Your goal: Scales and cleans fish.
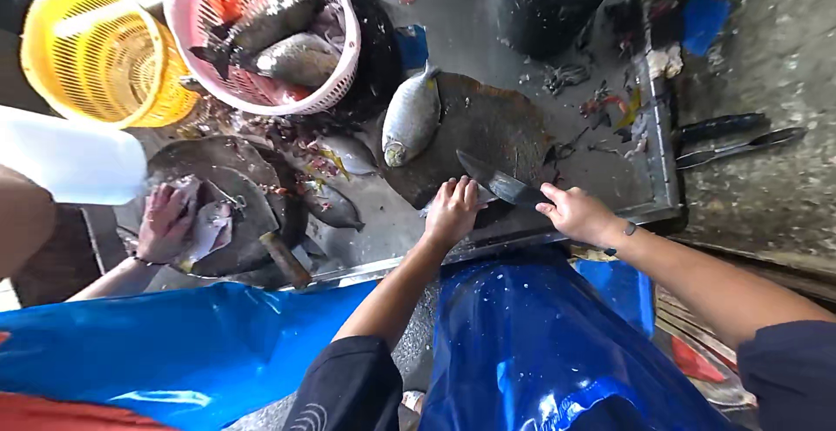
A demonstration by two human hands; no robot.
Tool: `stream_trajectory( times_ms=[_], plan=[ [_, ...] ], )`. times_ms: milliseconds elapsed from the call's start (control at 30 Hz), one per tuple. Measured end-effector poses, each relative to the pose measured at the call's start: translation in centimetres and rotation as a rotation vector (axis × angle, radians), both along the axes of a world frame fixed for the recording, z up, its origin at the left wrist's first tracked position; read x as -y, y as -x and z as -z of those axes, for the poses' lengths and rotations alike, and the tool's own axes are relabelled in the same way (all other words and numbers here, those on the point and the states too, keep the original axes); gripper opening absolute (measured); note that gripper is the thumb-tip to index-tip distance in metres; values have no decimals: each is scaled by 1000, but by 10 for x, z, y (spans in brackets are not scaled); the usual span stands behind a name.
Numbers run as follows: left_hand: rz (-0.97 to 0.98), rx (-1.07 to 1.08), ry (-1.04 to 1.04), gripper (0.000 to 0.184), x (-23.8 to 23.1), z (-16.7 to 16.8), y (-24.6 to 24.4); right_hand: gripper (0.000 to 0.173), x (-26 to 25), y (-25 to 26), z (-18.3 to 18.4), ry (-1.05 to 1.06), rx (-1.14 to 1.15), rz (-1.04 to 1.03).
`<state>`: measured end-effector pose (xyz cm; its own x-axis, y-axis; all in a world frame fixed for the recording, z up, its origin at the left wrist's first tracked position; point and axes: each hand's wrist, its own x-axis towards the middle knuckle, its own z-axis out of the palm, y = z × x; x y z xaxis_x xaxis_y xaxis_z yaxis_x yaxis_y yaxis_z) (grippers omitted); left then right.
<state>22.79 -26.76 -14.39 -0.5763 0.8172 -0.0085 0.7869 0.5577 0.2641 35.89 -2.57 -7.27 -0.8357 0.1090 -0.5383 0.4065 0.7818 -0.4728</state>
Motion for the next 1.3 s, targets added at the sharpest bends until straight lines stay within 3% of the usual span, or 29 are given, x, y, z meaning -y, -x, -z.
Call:
stream_trajectory(
  times_ms=[167, 300, 433, 733, 933, 1067, 1300],
  plan=[
    [-16, 20, 26, 45, -2, 1, 0, 34, 1, -1, -3, 37, 72, 15],
    [-79, 68, 31, 37, -9, -8, 2, 45, 25, -4, 15, 141, 6, 196],
    [-125, 104, 127, 35, -15, -19, 5, 44, 51, -4, 27, 145, -45, 316],
    [-189, 235, 269, 46, -36, -52, 24, 51, 96, 12, 32, 65, -174, 546],
    [-171, 225, 307, 44, -38, -57, 22, 45, 79, 25, 11, 70, -83, 467],
    [-137, 195, 297, 42, -37, -54, 9, 44, 92, 0, 28, 49, -157, 506],
    [-138, 170, 297, 39, -33, -47, 10, 36, 53, 20, -22, 5, 58, 236]
  ],
)
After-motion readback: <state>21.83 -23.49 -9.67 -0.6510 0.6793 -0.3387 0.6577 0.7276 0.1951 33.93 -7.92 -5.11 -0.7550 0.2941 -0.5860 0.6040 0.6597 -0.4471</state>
